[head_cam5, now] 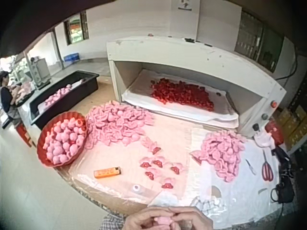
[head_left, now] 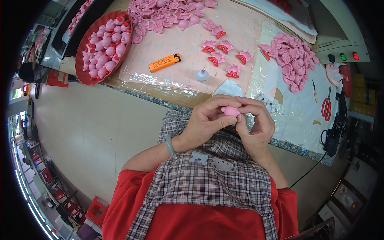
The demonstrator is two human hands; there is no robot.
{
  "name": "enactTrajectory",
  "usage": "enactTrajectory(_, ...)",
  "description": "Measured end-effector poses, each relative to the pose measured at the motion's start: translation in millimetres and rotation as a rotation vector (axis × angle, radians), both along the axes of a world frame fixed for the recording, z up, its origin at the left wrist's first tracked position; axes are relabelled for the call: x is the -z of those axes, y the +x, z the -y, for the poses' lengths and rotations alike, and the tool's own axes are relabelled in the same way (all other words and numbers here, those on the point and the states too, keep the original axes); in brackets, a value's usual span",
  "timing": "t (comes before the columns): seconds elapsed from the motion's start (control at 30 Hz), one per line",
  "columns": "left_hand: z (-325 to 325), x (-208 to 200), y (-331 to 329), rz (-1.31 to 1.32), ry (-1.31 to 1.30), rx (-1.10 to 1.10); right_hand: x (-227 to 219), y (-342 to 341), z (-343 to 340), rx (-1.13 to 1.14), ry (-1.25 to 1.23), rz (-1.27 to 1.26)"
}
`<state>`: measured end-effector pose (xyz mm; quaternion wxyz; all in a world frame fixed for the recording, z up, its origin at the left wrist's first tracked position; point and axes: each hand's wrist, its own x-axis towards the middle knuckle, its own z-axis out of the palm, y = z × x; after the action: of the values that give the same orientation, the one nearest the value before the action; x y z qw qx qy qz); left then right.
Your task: Assembling small pink toy components using glue at a factory workbench.
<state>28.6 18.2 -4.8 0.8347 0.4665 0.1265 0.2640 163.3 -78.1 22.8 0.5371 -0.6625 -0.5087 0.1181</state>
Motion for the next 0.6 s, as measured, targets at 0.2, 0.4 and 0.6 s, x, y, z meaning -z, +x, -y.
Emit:
enactTrajectory(0.2, 1, 0, 1, 0.107, -0.231, 0.015, -14, 5, -1, -0.075, -0.074, 0.015)
enactTrajectory(0.4, 0, 3, -1, 0.111, -0.448, 0.097, -5, 1, 0, -0.052, -0.048, 0.189)
enactTrajectory(0.6, 0, 1, 1, 0.065, -0.293, 0.033, -5, 3, 0, -0.061, -0.004, 0.253)
